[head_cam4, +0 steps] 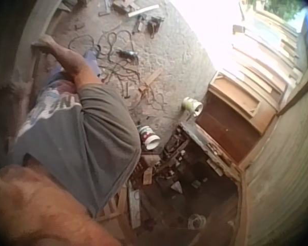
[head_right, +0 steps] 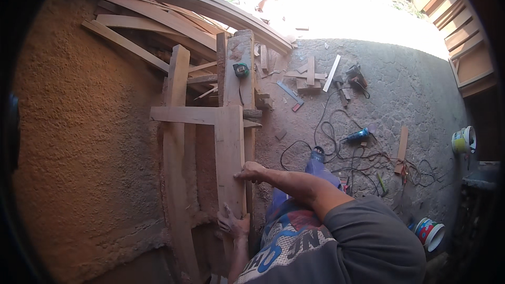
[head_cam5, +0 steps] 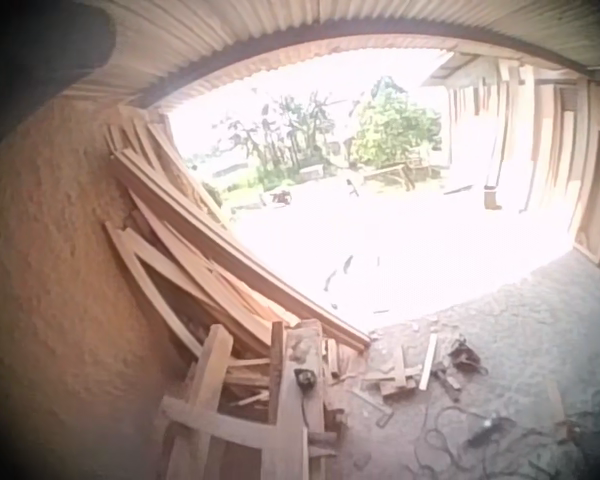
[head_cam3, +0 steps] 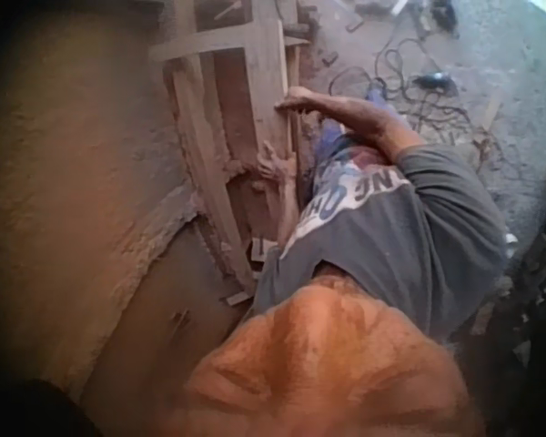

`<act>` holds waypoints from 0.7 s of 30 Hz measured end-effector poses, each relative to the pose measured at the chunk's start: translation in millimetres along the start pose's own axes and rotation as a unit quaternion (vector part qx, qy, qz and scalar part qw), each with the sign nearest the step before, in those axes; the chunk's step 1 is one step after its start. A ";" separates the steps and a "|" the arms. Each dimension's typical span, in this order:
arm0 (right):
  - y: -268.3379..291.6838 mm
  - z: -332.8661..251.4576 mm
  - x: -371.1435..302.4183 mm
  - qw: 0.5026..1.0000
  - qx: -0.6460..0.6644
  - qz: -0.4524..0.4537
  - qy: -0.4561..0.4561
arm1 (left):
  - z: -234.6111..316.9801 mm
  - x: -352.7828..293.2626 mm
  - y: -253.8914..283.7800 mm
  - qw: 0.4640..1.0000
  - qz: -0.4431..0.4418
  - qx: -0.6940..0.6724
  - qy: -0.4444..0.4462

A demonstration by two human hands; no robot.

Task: The person smooths a wooden plank with a handheld sander, measures it with a tape measure, and then hammers nails into the plank to attach it to a wooden frame. The person also retrieves a hammer from a workbench and uses it to secure the plank.

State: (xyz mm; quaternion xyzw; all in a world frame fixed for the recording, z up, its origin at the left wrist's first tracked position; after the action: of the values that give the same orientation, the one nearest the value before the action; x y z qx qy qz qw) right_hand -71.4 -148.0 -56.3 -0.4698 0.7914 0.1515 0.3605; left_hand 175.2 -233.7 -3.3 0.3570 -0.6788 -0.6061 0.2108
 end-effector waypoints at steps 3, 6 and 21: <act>2.3 -0.9 -3.9 1.000 0.003 -0.018 0.010 | -2.5 1.3 -9.4 1.000 -0.008 -0.019 -0.005; 11.2 13.6 -10.7 0.999 0.036 -0.010 0.026 | -1.7 1.2 -11.7 0.999 -0.004 -0.030 -0.019; 159.5 -24.2 36.6 0.927 -0.048 0.298 0.222 | 8.8 29.9 8.8 0.992 -0.102 -0.020 -0.065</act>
State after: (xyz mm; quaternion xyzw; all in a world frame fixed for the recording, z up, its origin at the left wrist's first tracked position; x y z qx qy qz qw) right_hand -228.8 -103.5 -81.4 -0.2503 0.9467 0.1811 0.0907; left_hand 147.2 -249.8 -0.7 0.3801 -0.6388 -0.6598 0.1100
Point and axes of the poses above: each hand's wrist, its own x-axis towards the middle knuckle, its own y-axis out of the back of the hand, z = x × y, the point moved 7 cm from there along x, towards the middle knuckle, and after that the axes turned 8 degrees about x, right-handed, at the moved point
